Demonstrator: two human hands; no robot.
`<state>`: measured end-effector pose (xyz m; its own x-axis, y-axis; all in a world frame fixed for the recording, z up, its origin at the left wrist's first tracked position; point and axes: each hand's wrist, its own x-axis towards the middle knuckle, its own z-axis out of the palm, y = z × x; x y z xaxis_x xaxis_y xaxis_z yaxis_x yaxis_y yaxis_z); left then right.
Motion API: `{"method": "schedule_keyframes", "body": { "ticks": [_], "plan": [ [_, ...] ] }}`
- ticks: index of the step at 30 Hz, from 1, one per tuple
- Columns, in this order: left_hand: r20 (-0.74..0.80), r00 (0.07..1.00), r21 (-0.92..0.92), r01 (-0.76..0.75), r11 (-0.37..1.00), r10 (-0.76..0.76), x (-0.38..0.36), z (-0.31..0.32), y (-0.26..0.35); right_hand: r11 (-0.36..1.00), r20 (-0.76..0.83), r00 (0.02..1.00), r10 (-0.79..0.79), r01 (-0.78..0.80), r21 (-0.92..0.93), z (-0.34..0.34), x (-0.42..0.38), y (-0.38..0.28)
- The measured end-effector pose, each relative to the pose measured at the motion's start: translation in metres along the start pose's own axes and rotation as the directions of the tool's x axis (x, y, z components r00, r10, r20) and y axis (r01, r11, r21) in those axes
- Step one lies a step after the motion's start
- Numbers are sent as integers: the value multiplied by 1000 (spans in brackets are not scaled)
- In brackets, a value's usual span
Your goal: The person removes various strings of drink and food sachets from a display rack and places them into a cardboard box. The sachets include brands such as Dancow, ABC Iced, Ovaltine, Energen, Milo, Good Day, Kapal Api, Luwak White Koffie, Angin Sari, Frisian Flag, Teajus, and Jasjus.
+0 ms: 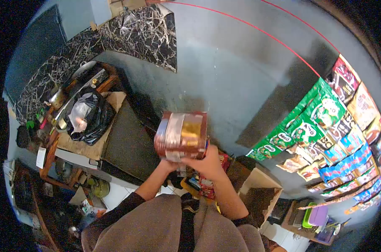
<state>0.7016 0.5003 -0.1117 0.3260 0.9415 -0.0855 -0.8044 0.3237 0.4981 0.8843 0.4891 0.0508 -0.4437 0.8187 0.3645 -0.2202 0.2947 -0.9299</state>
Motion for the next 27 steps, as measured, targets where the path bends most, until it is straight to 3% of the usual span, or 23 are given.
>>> {"method": "schedule_keyframes", "body": {
  "ticks": [1,2,3,4,5,6,7,8,9,11,12,14,16,17,18,19,20,21,22,23,25,26,27],
  "plan": [
    [58,992,191,-125,974,116,7,-5,6,993,89,995,37,-27,-118,-3,-5,-4],
    [93,996,-296,45,954,-18,5,5,24,994,130,987,99,-93,-53,-7,-10,1],
    [96,995,-304,38,952,-9,9,2,36,994,139,985,101,-94,-61,-12,-12,1],
    [-182,983,-40,-6,999,-1,14,-2,47,997,165,983,74,-77,11,-18,-13,1],
    [-436,897,228,29,973,75,20,-4,57,994,186,981,47,-64,85,-25,-15,2],
    [-443,893,188,10,982,75,22,7,69,987,158,975,155,-148,-57,-33,-16,12],
    [-451,890,149,-3,989,71,24,19,82,987,152,975,160,-153,-59,-40,-16,15],
    [-299,954,100,10,995,21,38,-18,95,949,96,990,108,-131,286,-42,-13,9],
    [-254,967,-2,6,1000,-7,31,13,107,801,20,997,74,-72,595,-44,-12,6],
    [-292,953,51,-73,996,85,27,42,121,900,-59,998,-20,44,435,-60,-16,20],
    [-301,949,91,-65,994,89,30,40,125,934,-154,987,-46,97,343,-45,-6,-4],
    [-328,944,157,11,988,42,31,44,134,963,-169,986,-4,50,266,-57,-2,-12],
    [-224,964,402,-40,915,141,24,68,131,987,-202,979,8,25,158,-63,2,-21],
    [-201,959,552,-57,832,198,26,73,129,999,-280,959,29,-34,-11,-77,0,-15],
    [-110,967,614,-116,781,230,29,79,131,999,-358,934,12,-26,-34,-78,4,-21],
    [17,949,871,-168,461,315,25,85,135,998,-432,902,3,-30,-56,-77,8,-32],
    [73,947,943,-167,288,311,25,92,143,998,-472,880,58,-35,57,-74,14,-45],
    [164,928,944,-247,220,335,26,100,147,985,-506,856,109,-26,168,-73,22,-55],
    [125,927,985,-158,64,353,26,102,155,988,-541,838,71,16,155,-78,29,-58],
    [256,890,946,-311,91,377,34,95,157,989,-571,821,26,64,136,-85,37,-59],
    [170,906,955,-248,162,387,38,99,159,992,-574,819,-19,89,93,-104,49,-55],
    [173,911,954,-249,166,374,43,101,157,999,-577,817,16,3,32,-110,52,-57],
    [105,912,943,-218,252,397,47,103,155,1000,-582,813,-30,26,-16,-115,59,-56]
  ]
}}
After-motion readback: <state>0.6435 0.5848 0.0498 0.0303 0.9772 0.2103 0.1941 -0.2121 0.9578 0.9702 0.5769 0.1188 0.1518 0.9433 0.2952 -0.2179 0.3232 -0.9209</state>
